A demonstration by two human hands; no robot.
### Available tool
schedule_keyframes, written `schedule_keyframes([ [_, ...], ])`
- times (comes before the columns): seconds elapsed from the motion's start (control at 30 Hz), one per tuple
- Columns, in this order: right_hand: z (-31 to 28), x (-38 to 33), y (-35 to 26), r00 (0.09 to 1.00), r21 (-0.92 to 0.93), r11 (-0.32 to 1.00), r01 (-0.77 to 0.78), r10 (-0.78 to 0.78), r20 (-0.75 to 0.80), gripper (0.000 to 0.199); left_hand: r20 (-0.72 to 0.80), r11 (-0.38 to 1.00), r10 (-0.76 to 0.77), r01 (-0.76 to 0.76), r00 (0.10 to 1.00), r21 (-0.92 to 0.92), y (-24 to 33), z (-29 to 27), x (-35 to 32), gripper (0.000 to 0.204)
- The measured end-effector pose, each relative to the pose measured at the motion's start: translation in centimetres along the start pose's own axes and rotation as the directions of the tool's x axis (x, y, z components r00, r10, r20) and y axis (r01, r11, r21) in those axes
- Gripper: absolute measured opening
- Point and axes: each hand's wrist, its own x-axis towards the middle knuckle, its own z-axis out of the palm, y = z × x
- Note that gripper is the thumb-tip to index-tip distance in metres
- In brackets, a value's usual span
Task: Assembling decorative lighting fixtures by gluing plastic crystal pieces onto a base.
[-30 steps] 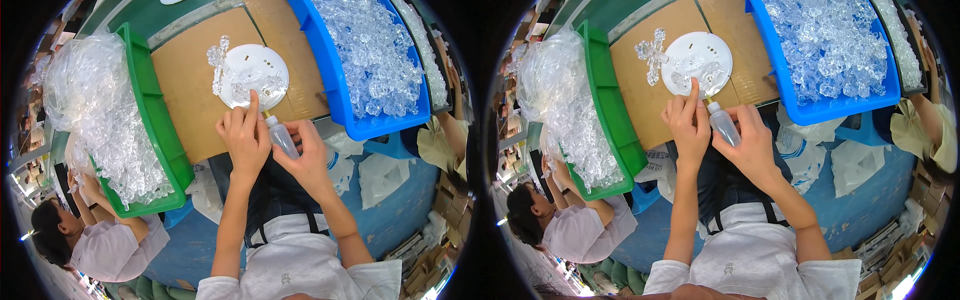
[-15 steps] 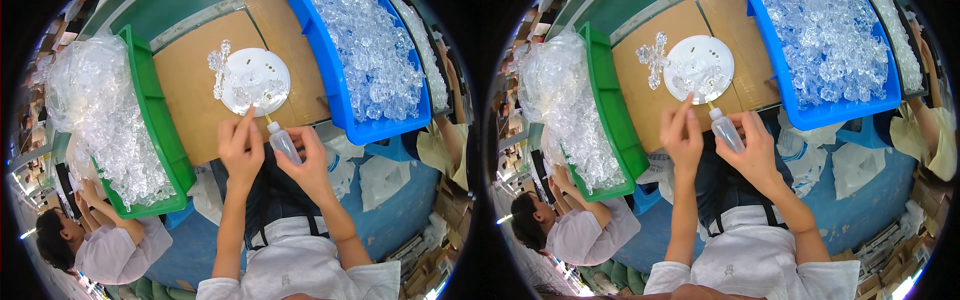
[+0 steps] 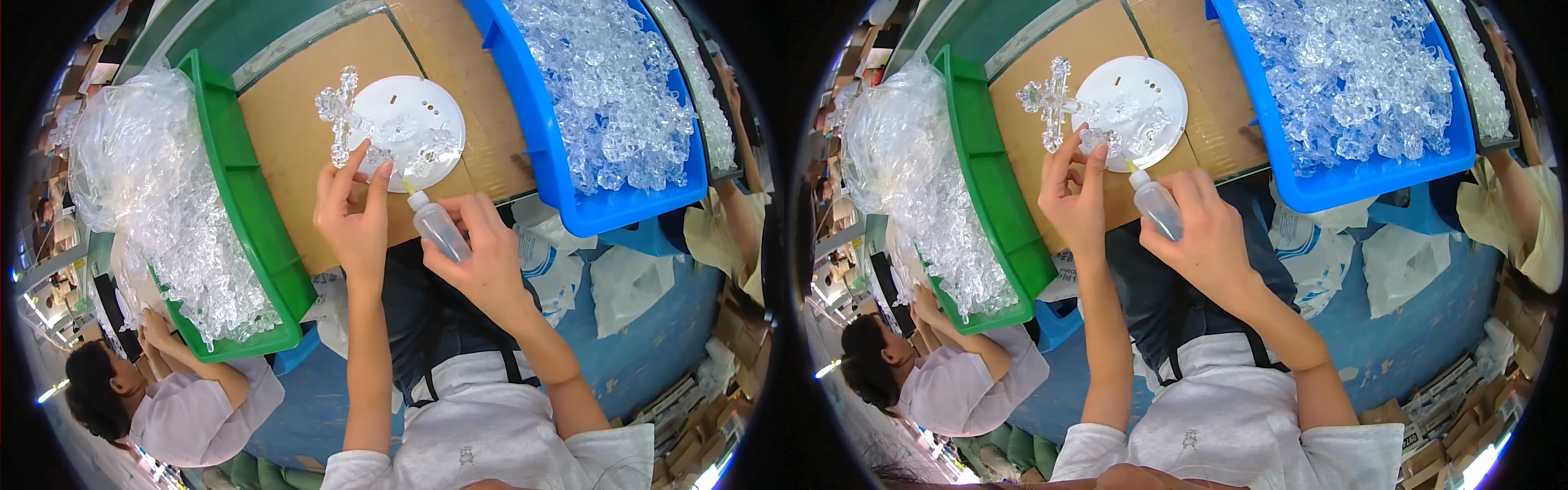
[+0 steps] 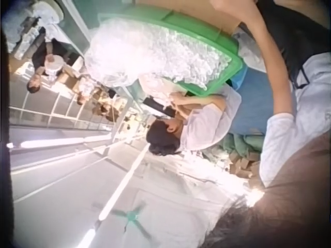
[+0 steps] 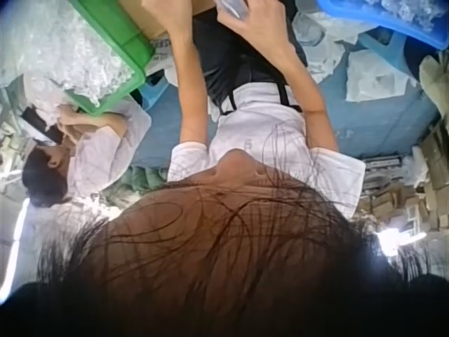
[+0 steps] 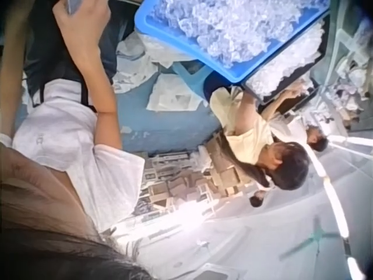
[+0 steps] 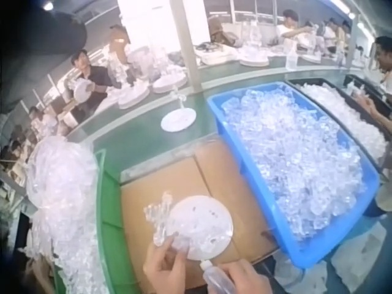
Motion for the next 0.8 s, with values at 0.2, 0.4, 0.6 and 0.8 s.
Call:
schedule_keyframes([
  [0.2,0.0,0.08,0.19,1.0,-0.004,1.0,0.013,-0.013,0.002,0.031,-0.011,1.0,-0.011,0.01,1.0,-0.025,-0.02,0.13,0.0,0.032],
  [0.4,-0.04,0.11,0.09,1.0,-0.005,1.0,0.004,-0.004,0.008,0.03,-0.002,1.0,-0.016,0.016,1.0,0.007,0.07,-0.07,0.02,0.032],
  [0.6,-0.11,0.13,0.19,1.0,-0.014,1.0,0.011,-0.011,0.013,0.03,0.011,0.999,-0.027,0.026,1.0,0.034,0.11,-0.14,0.07,0.032],
  [0.8,-0.14,0.16,0.2,1.0,-0.018,1.0,0.009,-0.009,0.012,0.031,0.007,0.999,-0.029,0.029,1.0,0.024,0.11,-0.05,0.1,0.032],
])
